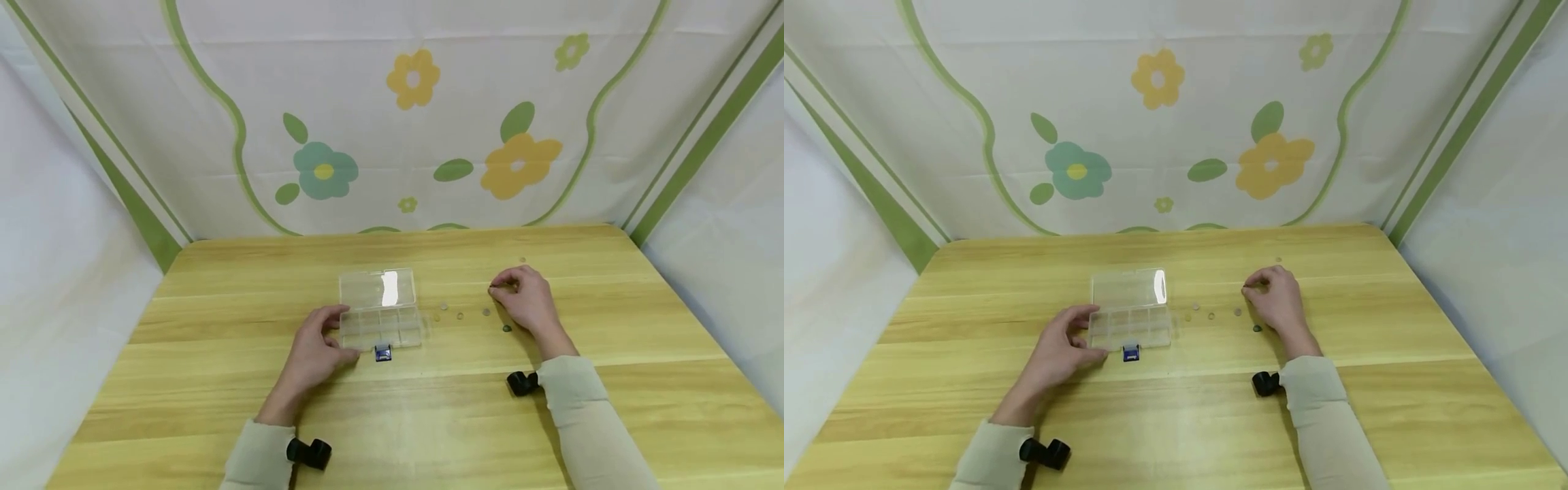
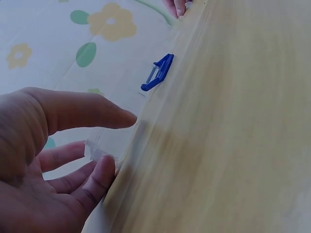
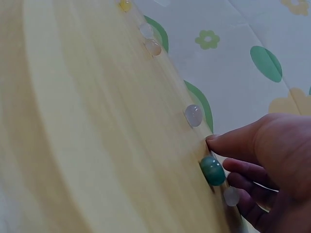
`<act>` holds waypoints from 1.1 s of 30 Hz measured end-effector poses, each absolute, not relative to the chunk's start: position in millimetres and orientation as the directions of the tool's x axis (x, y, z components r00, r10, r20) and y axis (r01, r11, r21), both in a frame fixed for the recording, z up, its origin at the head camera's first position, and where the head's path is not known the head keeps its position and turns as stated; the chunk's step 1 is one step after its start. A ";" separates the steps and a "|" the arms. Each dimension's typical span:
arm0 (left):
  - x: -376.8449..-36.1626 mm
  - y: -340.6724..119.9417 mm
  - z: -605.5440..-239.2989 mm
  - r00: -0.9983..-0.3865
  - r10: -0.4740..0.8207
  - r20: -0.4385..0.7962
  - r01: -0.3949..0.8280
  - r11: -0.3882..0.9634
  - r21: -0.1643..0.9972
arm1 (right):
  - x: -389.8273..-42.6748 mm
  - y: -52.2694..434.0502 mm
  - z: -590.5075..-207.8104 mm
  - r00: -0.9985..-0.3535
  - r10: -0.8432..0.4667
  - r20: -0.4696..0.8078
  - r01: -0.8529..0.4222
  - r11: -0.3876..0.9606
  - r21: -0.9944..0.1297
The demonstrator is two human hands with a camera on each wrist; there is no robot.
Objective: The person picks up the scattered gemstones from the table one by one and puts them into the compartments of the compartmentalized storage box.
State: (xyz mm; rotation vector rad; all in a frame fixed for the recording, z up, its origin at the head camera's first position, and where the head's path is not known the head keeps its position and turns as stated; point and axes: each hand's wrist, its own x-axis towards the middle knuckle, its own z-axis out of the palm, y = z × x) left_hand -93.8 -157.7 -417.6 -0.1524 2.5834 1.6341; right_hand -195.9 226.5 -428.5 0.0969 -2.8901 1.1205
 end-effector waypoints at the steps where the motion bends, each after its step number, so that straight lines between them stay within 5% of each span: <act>1: -93.6 -157.5 -417.7 -0.992 -0.042 -0.122 -0.128 0.426 0.895 | -195.6 226.7 -429.0 -0.997 -0.045 0.061 -0.074 0.736 -0.672; 33: -97.5 -156.0 -411.6 -0.989 -0.051 -0.137 -0.145 0.442 0.885 | -196.4 219.0 -419.0 -1.000 0.000 -0.018 0.014 0.641 -0.768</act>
